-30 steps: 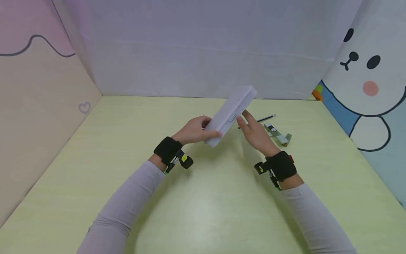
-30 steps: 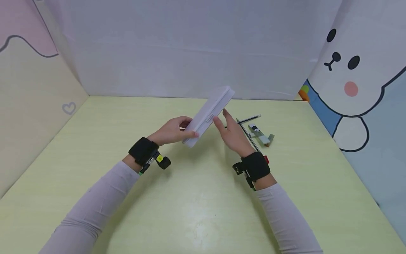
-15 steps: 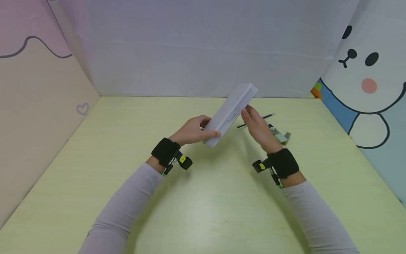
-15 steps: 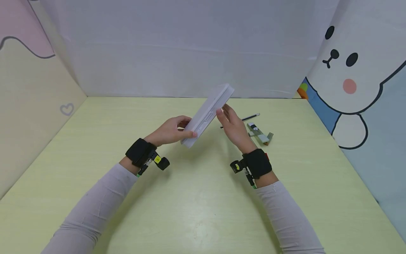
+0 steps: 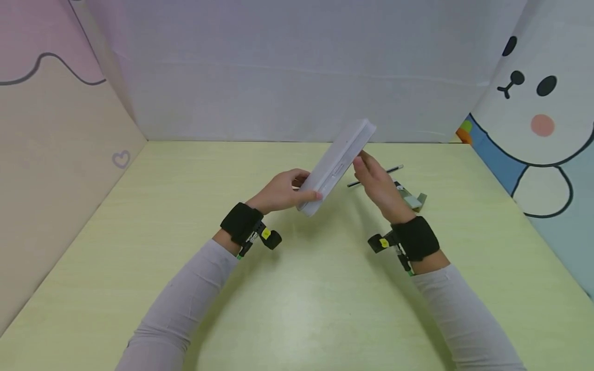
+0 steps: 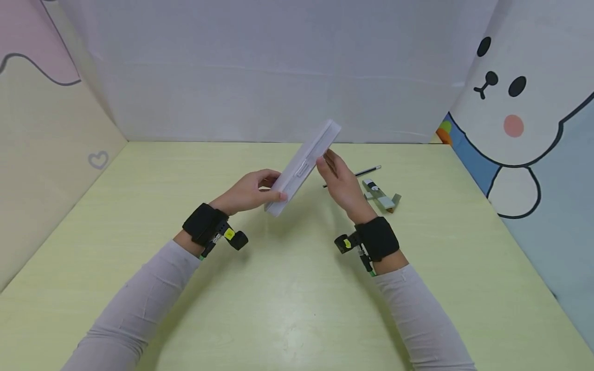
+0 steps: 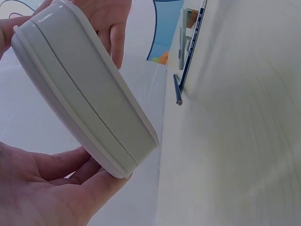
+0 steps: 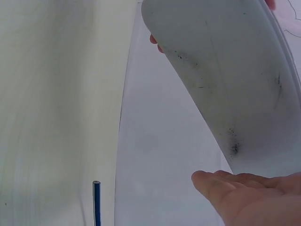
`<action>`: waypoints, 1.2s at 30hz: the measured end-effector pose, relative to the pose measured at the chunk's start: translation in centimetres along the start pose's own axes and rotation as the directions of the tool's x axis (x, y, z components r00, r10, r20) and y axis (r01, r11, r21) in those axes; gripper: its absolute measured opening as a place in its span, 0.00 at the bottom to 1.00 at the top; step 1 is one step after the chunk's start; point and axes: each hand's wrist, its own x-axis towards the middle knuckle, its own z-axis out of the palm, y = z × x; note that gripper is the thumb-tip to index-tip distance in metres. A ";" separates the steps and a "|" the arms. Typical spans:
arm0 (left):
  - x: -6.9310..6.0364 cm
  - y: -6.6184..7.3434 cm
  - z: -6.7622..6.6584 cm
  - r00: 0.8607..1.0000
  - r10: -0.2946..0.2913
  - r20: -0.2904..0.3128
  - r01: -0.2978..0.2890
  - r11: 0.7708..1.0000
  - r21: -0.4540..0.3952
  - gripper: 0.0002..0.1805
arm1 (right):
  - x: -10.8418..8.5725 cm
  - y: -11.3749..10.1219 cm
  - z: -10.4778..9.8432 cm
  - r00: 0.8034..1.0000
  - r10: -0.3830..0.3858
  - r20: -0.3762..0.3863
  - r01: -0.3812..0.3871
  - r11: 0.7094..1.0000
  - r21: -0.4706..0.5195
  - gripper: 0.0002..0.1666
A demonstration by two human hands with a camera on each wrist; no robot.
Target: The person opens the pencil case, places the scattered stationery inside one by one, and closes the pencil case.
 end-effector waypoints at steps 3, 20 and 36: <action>-0.1 0.2 -0.1 1.000 0.020 0.006 -0.020 1.000 -0.013 0.35 | 0.1 0.1 -0.2 1.000 -0.018 0.019 0.017 0.997 0.074 0.51; -0.7 0.5 0.1 0.998 0.056 0.043 -0.055 0.998 -0.028 0.33 | -0.1 -0.7 -0.4 0.999 -0.046 0.018 0.038 0.950 0.310 0.51; -0.8 0.5 0.7 0.996 0.051 0.077 -0.048 0.998 -0.043 0.31 | -0.2 -1.1 -0.4 0.997 -0.050 0.054 0.019 0.884 0.468 0.45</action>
